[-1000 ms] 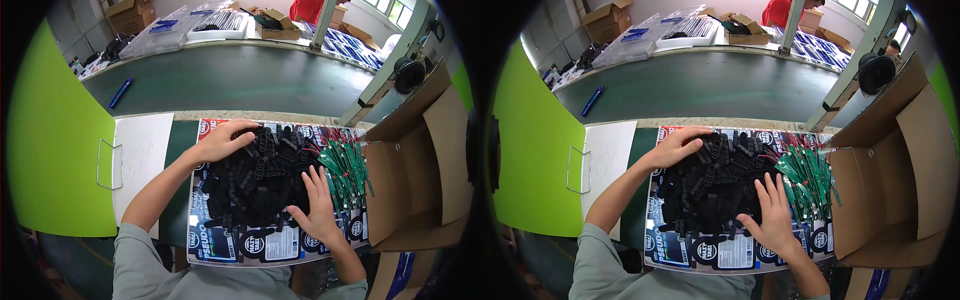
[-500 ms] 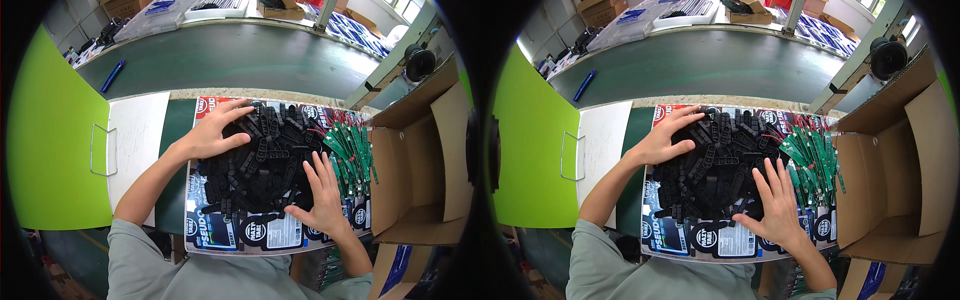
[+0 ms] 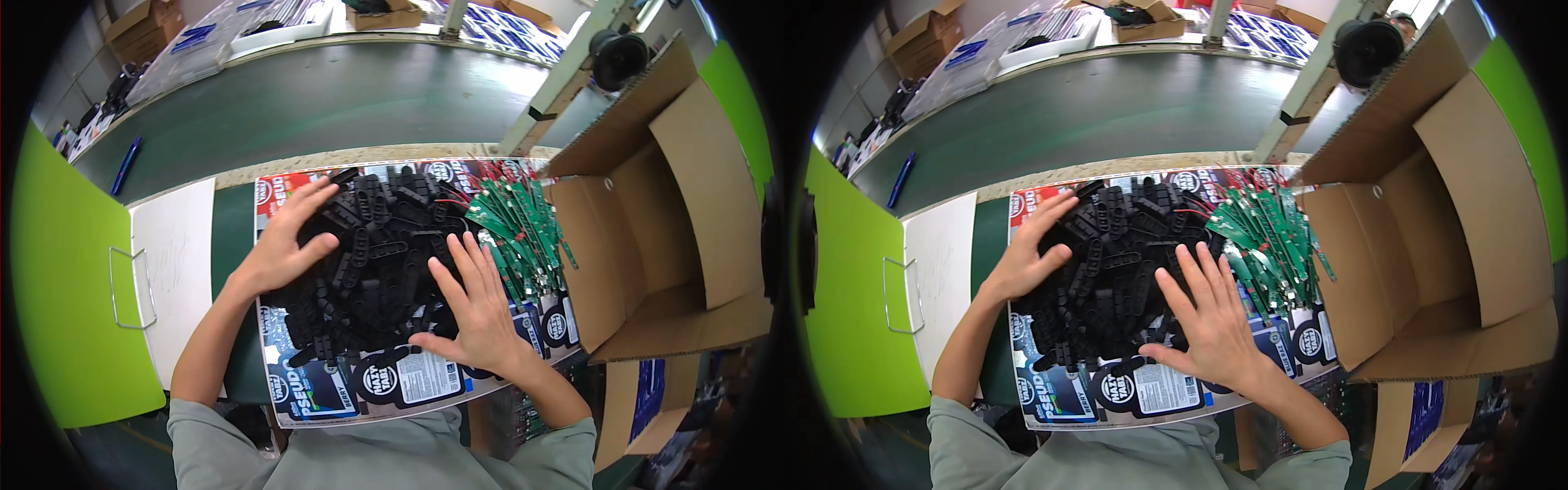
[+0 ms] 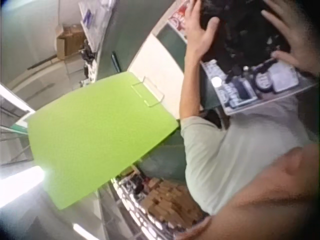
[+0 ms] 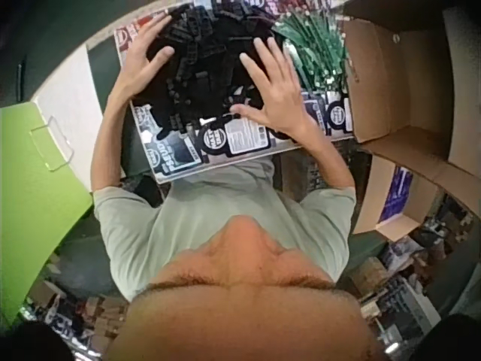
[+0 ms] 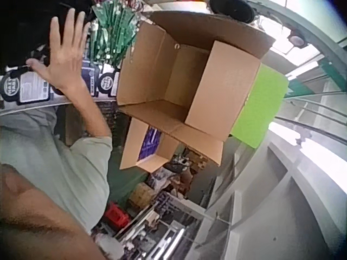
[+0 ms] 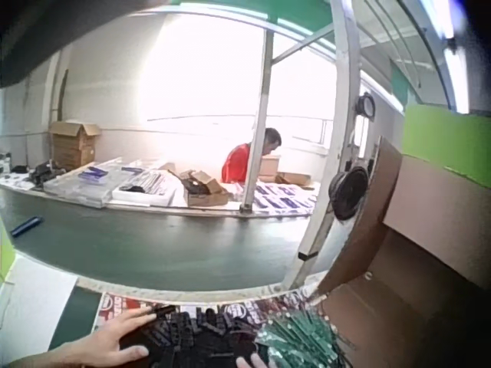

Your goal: The person unpacks green circuit boards from a cardboard box and inserts them into blue plastic casings. They then place the assembled units onto a green workbench. The person also handles black plastic components and bubble wrap packaging during the process.

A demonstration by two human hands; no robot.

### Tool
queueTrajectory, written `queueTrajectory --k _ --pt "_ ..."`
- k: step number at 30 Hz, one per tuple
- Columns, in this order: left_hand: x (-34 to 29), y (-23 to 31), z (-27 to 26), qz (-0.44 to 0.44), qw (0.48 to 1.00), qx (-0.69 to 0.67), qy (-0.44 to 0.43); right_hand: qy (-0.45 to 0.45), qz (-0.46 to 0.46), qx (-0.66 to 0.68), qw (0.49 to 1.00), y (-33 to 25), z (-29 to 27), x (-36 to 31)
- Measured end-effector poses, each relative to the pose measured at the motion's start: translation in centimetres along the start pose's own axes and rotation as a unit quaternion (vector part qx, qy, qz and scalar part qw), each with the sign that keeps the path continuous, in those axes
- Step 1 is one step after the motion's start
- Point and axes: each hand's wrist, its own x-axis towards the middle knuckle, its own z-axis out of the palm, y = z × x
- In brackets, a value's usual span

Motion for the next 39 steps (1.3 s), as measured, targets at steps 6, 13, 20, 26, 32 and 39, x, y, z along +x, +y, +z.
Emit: queueTrajectory --k 6,13,20,26,32,39 --pt "1.8 -3.4 -2.0 -0.002 0.985 0.105 0.134 0.027 0.015 -0.017 0.999 -2.6 -0.7 -6.0" --pt "1.6 -8.9 -2.2 -0.080 0.969 -0.120 0.202 0.140 0.161 -0.087 0.973 -4.1 1.3 -14.7" --pt "1.8 -9.2 -2.0 -0.071 0.974 -0.045 0.211 0.245 0.220 -0.102 0.939 -4.3 4.3 -15.1" --pt "1.8 -8.7 -2.0 -0.066 0.975 0.000 0.210 0.251 0.172 -0.136 0.943 -5.8 6.0 -14.0" --pt "1.4 -8.7 -2.1 -0.074 0.973 -0.031 0.216 0.270 0.175 -0.177 0.930 -5.2 7.1 -13.9" --pt "2.0 -7.3 -2.0 -0.063 0.976 0.050 0.201 0.268 0.176 -0.186 0.929 -4.8 6.8 -14.0"
